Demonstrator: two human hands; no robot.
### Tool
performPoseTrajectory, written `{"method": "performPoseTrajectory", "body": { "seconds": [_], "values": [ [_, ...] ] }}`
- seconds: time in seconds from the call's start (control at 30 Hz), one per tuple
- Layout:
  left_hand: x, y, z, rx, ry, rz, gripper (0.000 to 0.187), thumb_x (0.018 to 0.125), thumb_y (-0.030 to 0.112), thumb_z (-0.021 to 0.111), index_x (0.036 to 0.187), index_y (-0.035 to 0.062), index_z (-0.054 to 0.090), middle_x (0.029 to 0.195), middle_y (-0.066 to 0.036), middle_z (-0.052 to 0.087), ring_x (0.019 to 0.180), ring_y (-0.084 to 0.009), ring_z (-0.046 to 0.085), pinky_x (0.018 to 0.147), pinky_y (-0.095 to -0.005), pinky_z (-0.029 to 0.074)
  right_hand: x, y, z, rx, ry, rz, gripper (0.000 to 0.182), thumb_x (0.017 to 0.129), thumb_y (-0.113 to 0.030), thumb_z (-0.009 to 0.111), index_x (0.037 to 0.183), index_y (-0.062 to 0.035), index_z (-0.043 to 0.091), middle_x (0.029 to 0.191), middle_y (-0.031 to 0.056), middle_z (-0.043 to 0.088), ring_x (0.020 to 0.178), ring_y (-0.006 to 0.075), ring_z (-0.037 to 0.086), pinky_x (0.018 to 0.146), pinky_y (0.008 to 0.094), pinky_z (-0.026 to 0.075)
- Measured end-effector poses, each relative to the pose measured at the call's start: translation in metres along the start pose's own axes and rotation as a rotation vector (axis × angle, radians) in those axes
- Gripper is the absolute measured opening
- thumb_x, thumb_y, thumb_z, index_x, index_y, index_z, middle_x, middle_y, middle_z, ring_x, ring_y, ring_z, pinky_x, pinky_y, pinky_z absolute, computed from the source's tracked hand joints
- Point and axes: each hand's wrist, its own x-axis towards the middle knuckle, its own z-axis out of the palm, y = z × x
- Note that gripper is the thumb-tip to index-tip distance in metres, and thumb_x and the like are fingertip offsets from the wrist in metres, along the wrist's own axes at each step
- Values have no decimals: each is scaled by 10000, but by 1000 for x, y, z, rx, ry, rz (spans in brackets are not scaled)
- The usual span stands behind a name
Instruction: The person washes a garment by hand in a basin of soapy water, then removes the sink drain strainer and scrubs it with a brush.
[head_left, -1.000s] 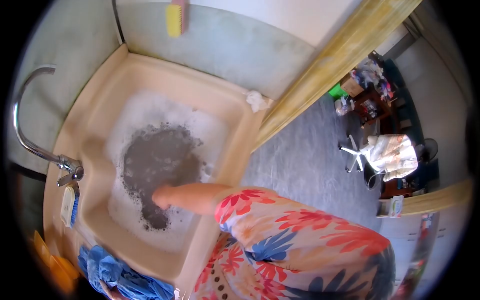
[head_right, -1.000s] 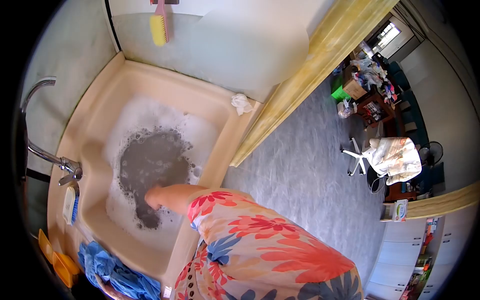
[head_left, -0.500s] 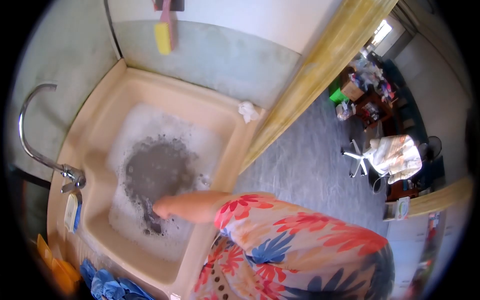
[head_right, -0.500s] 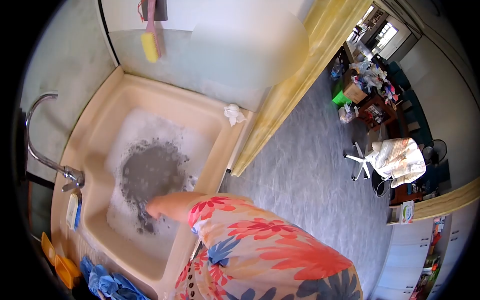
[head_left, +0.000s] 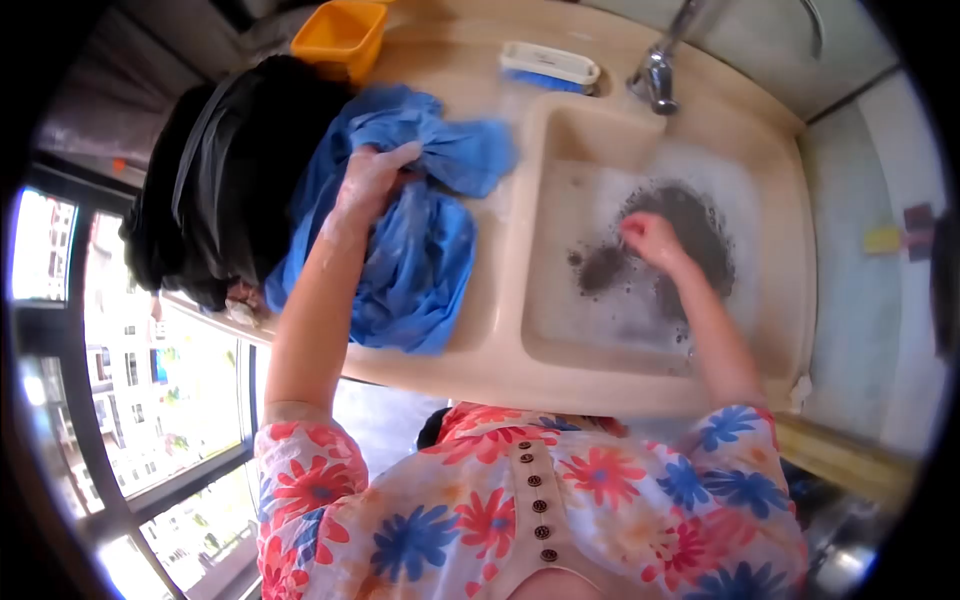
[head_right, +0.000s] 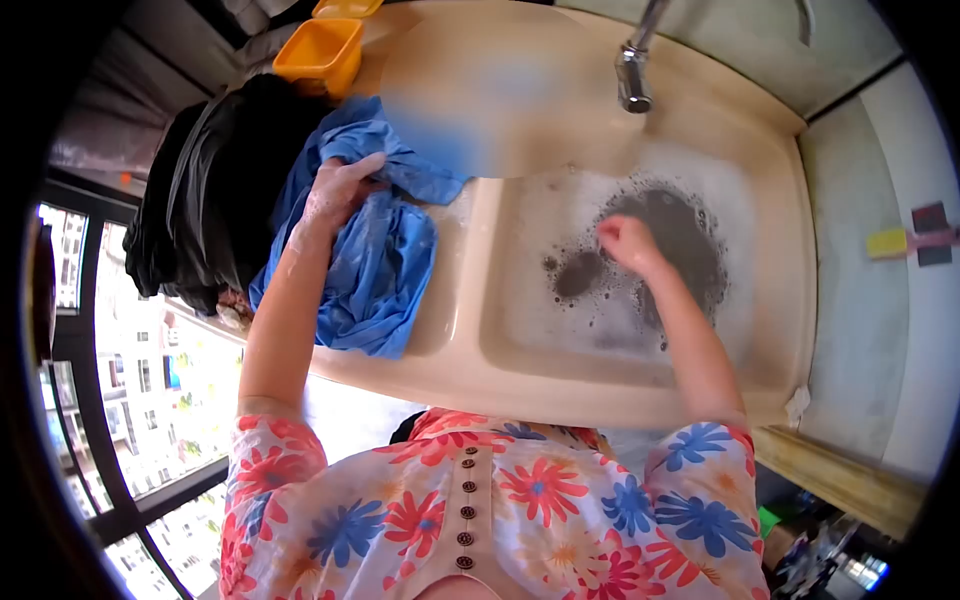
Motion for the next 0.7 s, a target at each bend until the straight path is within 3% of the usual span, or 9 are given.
{"method": "performPoseTrajectory", "body": {
  "seconds": [0.03,0.13,0.23,0.3,0.33,0.4,0.43,0.53,0.7],
  "values": [
    [-4,2,-7,189,12,-43,224,731,155,643,871,-16,616,893,-106,628,691,-226,610,632,-295,485,18,-53,-23,29,161,-47,149,775,-158,559,846,-44,622,746,129,625,685,206,609,621,311,461],
    [-38,39,-7,1116,36,225,229,718,143,640,901,9,606,826,-106,625,700,-214,602,657,-280,481,50,-118,-40,5,364,-341,147,780,-137,537,862,-52,624,795,124,625,724,261,606,630,325,465],
    [-55,44,25,1198,106,509,258,709,129,612,959,64,601,887,-120,606,792,-266,586,708,-302,475,111,-159,-46,-215,543,-605,254,769,-185,534,998,-85,582,863,118,621,813,277,594,707,335,467],
    [-25,18,42,1148,10,925,247,714,110,592,960,102,612,981,-108,580,924,-293,537,796,-343,441,181,-151,-40,-434,610,-672,404,752,-259,543,1130,-120,511,936,118,611,859,271,591,740,338,466],
    [-14,7,46,1231,-10,828,255,709,103,587,962,104,613,1011,-109,564,975,-292,508,833,-354,417,212,-138,-30,-543,646,-707,486,743,-299,546,1193,-137,465,990,119,600,881,271,588,751,343,467],
    [1,-9,43,1352,-28,646,289,684,115,603,973,101,610,1025,-107,553,1016,-283,480,883,-367,382,226,-145,-25,-501,397,-587,538,736,-266,585,1231,-119,435,1112,145,524,932,274,565,811,327,443],
    [5,-17,35,1301,-21,684,294,673,123,599,966,109,614,991,-107,557,991,-289,486,860,-372,393,231,-147,-20,-480,269,-527,567,732,-250,604,1249,-110,419,1173,158,486,958,275,553,841,319,432],
    [11,-30,11,1157,19,770,328,634,175,618,958,127,624,905,-105,562,928,-307,497,811,-382,415,189,-207,-17,-687,181,-325,445,699,-273,579,1131,-190,517,1065,119,566,964,285,552,814,435,435],
    [13,-35,6,1088,80,765,277,641,162,616,913,113,632,888,-112,553,909,-311,494,803,-381,414,179,-231,-15,-753,194,-238,503,708,-266,554,1201,-226,465,1127,117,543,999,300,537,843,391,431]
  ]
}}
